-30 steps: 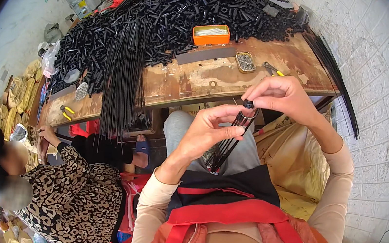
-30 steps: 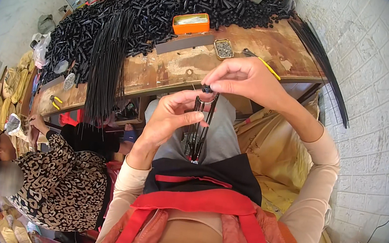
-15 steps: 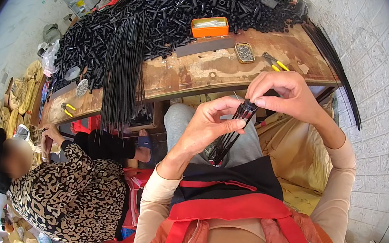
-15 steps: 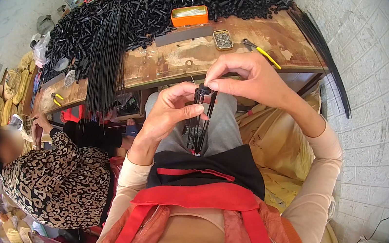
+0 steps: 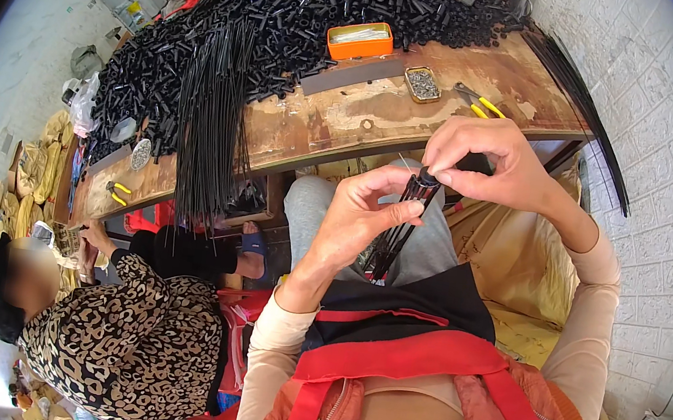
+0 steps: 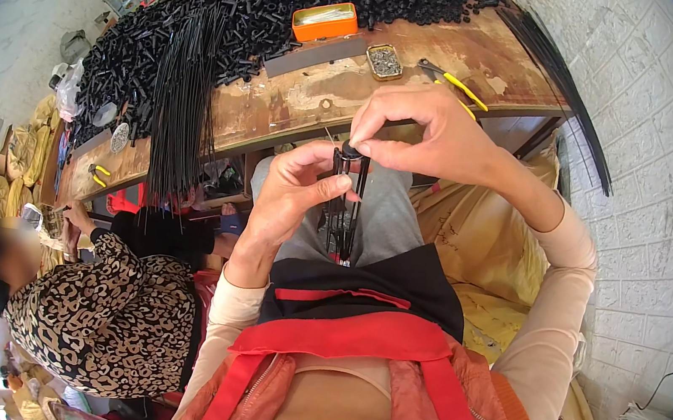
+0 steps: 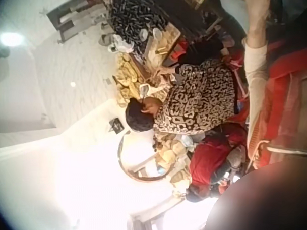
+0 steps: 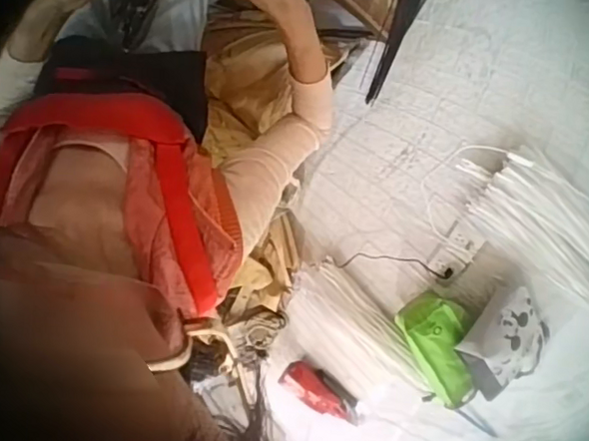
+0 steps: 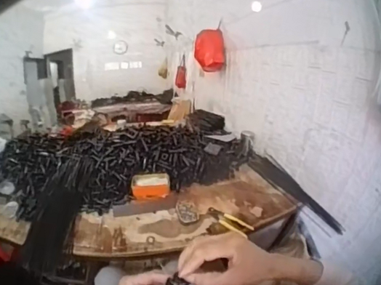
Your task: Manually fitting black wire bundles into plastic frames and securing them using a hand tool at a factory workbench.
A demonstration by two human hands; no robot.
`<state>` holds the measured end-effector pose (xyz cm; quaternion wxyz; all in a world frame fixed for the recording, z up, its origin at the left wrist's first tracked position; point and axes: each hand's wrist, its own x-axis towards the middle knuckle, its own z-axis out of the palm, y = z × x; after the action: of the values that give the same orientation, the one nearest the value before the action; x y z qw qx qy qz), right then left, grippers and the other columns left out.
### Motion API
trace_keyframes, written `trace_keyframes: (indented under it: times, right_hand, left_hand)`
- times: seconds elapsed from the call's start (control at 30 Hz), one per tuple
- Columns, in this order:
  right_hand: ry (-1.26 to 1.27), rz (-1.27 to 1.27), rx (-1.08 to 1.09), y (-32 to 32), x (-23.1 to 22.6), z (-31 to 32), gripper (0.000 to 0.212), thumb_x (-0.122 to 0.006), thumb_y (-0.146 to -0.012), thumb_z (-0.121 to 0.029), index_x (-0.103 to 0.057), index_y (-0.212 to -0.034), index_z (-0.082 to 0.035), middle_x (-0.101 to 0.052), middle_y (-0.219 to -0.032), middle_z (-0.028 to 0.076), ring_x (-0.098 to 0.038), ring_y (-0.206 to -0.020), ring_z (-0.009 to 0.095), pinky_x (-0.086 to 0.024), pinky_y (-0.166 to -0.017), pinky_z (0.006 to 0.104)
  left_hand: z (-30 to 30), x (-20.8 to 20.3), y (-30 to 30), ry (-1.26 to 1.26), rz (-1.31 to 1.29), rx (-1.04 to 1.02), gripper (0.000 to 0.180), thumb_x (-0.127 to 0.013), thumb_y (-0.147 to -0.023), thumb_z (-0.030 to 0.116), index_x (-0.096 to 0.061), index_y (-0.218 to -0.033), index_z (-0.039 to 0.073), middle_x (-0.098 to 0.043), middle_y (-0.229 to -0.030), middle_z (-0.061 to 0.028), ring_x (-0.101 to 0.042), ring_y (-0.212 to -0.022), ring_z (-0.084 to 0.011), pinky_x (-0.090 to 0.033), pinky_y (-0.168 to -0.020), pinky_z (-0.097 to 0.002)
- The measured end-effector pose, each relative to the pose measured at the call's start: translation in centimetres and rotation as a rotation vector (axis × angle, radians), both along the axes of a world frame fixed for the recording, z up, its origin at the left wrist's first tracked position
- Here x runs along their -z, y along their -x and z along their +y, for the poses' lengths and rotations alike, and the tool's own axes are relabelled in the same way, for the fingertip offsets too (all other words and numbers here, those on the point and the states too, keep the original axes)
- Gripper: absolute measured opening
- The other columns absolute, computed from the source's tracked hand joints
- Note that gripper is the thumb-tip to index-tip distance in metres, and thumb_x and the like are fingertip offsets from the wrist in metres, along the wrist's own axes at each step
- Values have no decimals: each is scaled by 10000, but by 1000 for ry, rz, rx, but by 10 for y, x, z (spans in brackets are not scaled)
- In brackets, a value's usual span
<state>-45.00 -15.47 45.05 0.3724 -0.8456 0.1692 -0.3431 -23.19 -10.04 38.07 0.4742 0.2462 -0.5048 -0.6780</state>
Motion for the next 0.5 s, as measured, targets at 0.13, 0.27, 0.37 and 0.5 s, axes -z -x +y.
trace_keyframes:
  times: [0.13, 0.27, 0.37, 0.5]
  right_hand:
    - [112, -39, 25, -1, 5, 1, 121, -739, -785, -3, -659, -872, -29, -670, -931, 95, -635, -859, 202, -499, -761, 323]
    - [124, -94, 0, -4, 16, 5, 202, -781, -758, -1, -646, -905, -32, -654, -942, 100, -625, -867, 214, -494, -771, 335]
    - [20, -174, -17, -3, 22, 9, 240, -798, -743, 10, -630, -909, -36, -639, -942, 102, -613, -902, 226, -483, -805, 342]
    - [-174, -283, -22, 2, 26, 12, 229, -792, -739, 34, -616, -866, -39, -637, -931, 100, -600, -940, 227, -470, -837, 343]
  left_hand:
    - [3, 1, 3, 12, 6, -60, 244, -671, -865, -39, -649, -1101, 19, -657, -1051, -72, -621, -986, -152, -583, -763, -326]
    - [8, -1, 8, 55, 1, -77, 240, -672, -864, -41, -644, -1095, 17, -647, -1048, -62, -619, -992, -156, -584, -768, -324]
    - [9, -1, 11, 44, -12, -90, 229, -664, -871, -36, -644, -1094, 13, -639, -1037, -59, -617, -1009, -169, -586, -789, -330]
    - [-1, 3, 8, -24, 104, -31, 157, -653, -902, 23, -661, -1057, -3, -639, -1017, -79, -652, -950, -197, -590, -816, -353]
